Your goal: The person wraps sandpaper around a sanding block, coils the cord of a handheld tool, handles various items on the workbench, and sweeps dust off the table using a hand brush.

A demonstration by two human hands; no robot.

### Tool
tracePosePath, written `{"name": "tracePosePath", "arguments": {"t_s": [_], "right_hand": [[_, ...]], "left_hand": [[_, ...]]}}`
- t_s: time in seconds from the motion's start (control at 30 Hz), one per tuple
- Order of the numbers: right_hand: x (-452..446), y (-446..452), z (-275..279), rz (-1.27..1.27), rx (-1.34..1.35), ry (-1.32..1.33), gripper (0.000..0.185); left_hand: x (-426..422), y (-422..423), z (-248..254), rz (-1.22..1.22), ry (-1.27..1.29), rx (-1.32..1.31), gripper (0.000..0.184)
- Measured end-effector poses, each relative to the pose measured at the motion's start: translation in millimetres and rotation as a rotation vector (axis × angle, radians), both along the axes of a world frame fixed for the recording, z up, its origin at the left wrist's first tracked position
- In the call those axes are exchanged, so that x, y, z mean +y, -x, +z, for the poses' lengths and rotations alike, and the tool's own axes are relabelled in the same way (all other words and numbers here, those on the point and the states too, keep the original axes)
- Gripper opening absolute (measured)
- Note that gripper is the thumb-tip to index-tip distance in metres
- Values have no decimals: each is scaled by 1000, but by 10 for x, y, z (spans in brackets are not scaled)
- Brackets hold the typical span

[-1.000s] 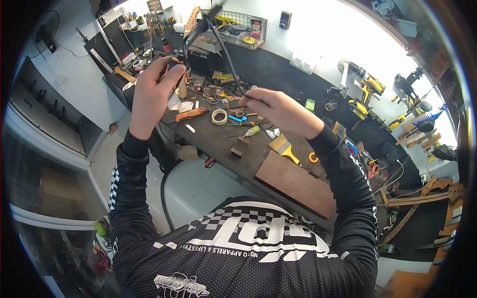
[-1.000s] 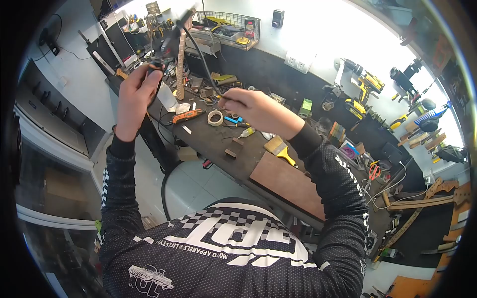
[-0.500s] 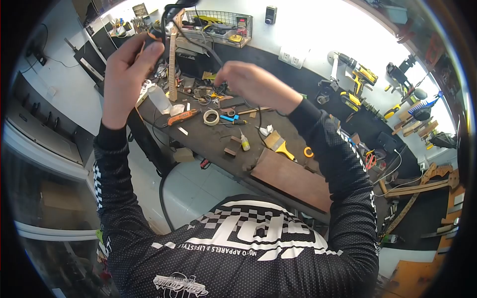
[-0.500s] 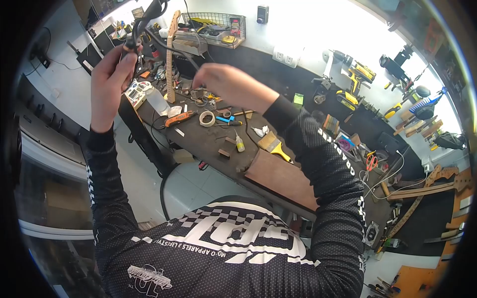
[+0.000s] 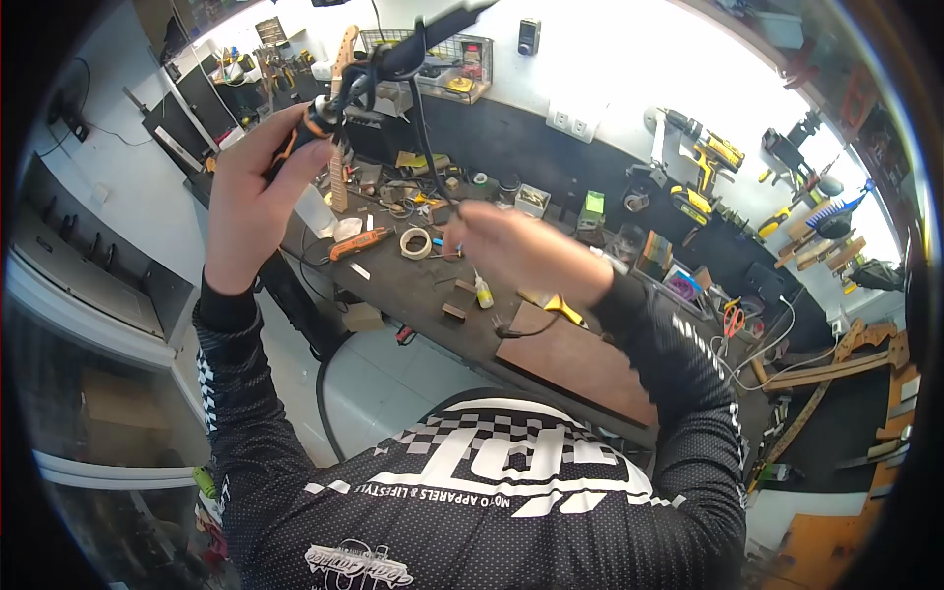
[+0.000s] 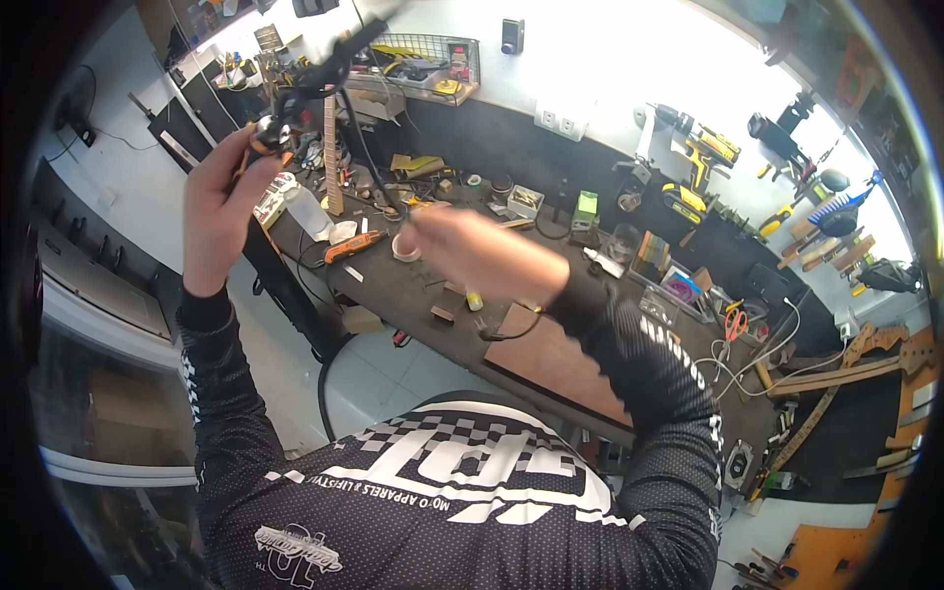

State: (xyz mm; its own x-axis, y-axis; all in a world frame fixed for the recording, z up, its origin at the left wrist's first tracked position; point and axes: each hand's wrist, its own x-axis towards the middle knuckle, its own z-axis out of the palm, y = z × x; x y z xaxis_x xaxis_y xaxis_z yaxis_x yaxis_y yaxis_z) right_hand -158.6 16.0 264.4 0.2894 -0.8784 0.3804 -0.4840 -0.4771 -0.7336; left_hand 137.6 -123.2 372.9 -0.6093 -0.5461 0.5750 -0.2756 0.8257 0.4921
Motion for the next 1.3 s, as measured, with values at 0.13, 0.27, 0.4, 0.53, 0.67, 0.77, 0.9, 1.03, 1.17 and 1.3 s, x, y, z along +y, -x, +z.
{"name": "tracePosePath", "arguments": {"t_s": [0.13,0.27,0.4,0.53,0.67,0.77,0.9,1.03,1.17,1.3], "right_hand": [[369,-18,412,-107,378,70,28],[244,312,791,-186,-58,-25,22],[235,136,50,-315,-135,-378,41],[583,-166,-125,-120,-24,-281,33],[670,84,179,-309,254,136,23],[550,357,191,-278,-18,-10,23],[575,211,-568,-276,-193,-320,30],[939,-151,-587,-90,-119,-295,26],[856,170,-200,-402,150,186,18],[502,471,-497,-336,-133,-7,22]], "left_hand": [[-40,194,-319,100,326,-432,42],[332,343,-364,-496,24,-591,42],[298,315,-311,-471,-323,-79,41],[172,343,-462,-44,123,-178,37],[293,402,-678,-221,181,-617,35],[466,504,-520,-612,-52,-681,36],[289,480,-512,-592,-273,-189,40],[54,627,-734,-68,58,-230,34],[251,625,-899,-336,214,-748,25],[471,670,-679,-702,-349,-530,32]]}}
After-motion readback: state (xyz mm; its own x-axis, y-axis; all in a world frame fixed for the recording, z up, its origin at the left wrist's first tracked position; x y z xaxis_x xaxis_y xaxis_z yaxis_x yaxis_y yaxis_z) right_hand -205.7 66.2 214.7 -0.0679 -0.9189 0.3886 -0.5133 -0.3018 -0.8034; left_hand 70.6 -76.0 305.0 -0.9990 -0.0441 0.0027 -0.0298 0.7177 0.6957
